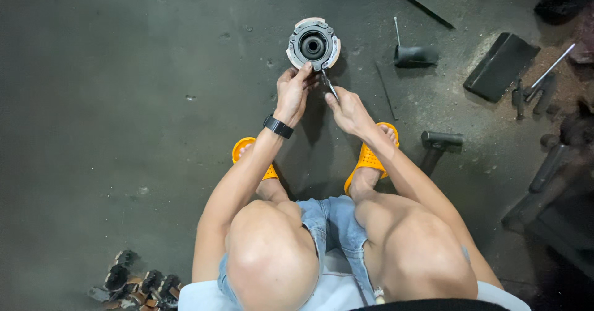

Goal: The person, sitting on the floor, uses pliers to remove a circlip and other internal components from a motorcycle clutch assembly, handling small metal pieces and a spring.

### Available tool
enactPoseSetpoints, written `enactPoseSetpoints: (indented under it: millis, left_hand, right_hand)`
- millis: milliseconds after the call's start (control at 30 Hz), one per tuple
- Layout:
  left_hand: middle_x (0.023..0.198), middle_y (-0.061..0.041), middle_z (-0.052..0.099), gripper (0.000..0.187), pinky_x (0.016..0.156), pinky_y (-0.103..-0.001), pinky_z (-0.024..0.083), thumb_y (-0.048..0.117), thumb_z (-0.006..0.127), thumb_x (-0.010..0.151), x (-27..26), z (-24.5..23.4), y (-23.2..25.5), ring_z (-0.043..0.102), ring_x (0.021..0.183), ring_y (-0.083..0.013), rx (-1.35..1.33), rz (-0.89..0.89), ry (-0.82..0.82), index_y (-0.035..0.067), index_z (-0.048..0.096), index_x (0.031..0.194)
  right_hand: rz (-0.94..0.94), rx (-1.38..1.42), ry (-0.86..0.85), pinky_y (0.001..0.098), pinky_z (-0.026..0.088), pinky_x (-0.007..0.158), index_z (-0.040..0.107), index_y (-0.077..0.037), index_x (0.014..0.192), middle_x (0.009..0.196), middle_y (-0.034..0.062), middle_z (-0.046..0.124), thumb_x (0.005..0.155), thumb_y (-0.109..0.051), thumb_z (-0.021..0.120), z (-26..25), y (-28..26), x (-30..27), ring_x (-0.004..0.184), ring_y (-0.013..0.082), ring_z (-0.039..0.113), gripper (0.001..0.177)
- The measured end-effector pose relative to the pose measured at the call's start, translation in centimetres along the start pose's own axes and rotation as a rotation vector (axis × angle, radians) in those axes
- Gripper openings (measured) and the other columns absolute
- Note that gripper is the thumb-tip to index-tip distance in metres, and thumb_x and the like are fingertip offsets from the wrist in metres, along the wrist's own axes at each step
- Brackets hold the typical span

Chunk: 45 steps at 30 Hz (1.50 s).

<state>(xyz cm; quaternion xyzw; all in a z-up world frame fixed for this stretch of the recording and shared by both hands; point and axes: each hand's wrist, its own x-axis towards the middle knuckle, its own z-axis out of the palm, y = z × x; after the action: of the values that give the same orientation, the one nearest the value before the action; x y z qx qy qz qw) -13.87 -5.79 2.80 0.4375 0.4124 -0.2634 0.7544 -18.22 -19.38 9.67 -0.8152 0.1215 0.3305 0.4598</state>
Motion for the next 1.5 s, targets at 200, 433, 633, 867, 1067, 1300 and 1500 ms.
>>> enactPoseSetpoints:
  millis: [200,433,633,867,1067,1300,1500]
  left_hand:
    - [0.085,-0.011,0.066,0.029,0.068,-0.032,0.06,0.021,0.072,0.087,-0.6,0.3,0.7,0.072,0.075,-0.021,0.028,0.007,-0.015,0.0,0.056,0.098]
    - [0.082,-0.012,0.067,0.029,0.067,-0.032,0.06,0.019,0.073,0.085,-0.6,0.2,0.8,0.072,0.073,-0.0219,-0.024,0.003,-0.009,-0.001,0.056,0.097]
    - [0.081,-0.012,0.066,0.029,0.064,-0.03,0.059,0.018,0.073,0.085,-0.9,0.5,0.9,0.07,0.07,-0.0195,-0.032,0.002,-0.013,-0.001,0.055,0.096]
    - [0.09,-0.018,0.064,0.037,0.064,-0.035,0.058,0.029,0.065,0.094,-0.9,-4.6,5.6,0.069,0.08,-0.0262,0.647,0.541,0.048,-0.002,0.056,0.113]
    - [0.087,-0.007,0.054,0.004,0.07,-0.038,0.048,0.013,0.058,0.095,3.8,-8.9,10.8,0.058,0.081,-0.0266,1.233,1.133,0.205,0.01,0.058,0.097]
    - [0.089,-0.01,0.055,0.012,0.068,-0.042,0.041,0.02,0.065,0.087,7.3,-6.1,11.0,0.053,0.083,-0.0307,1.516,1.046,0.345,0.01,0.059,0.09]
    - [0.075,-0.006,0.057,0.013,0.057,-0.03,0.046,-0.003,0.058,0.075,3.0,-3.4,12.1,0.053,0.062,-0.0155,0.994,1.125,-0.044,0.008,0.052,0.076]
  right_hand:
    - [-0.042,-0.023,-0.01,0.0474,0.046,0.061,0.059,0.005,0.093,0.071,0.0189,0.055,0.104,-0.02,0.04,-0.3,0.1,0.4,0.069,0.0345,0.06,0.033]
    - [0.013,-0.084,-0.024,0.048,0.046,0.059,0.058,0.004,0.097,0.072,0.0199,0.056,0.102,-0.023,0.046,-0.3,-0.5,0.9,0.069,0.0369,0.062,0.029]
    - [0.042,0.048,0.092,0.0382,0.042,0.052,0.056,0.003,0.094,0.065,0.0116,0.051,0.1,-0.02,0.051,1.9,1.4,1.3,0.061,0.0235,0.056,0.024]
    - [0.02,0.029,0.214,0.0381,0.037,0.046,0.055,0.0,0.083,0.054,0.0151,0.048,0.101,-0.016,0.052,3.1,2.7,1.5,0.049,0.0253,0.05,0.024]
    - [0.04,0.01,0.195,0.0352,0.034,0.051,0.048,-0.003,0.082,0.06,0.0081,0.049,0.102,-0.017,0.049,3.7,2.7,1.4,0.052,0.0222,0.043,0.024]
    - [0.066,-0.075,0.231,0.0464,0.035,0.062,0.041,-0.005,0.078,0.067,0.0163,0.057,0.099,-0.025,0.052,4.0,3.8,1.9,0.065,0.0435,0.053,0.031]
    - [0.087,-0.048,0.226,0.0468,0.032,0.061,0.038,-0.006,0.076,0.063,0.0163,0.053,0.098,-0.024,0.053,3.9,3.8,1.8,0.061,0.042,0.047,0.032]
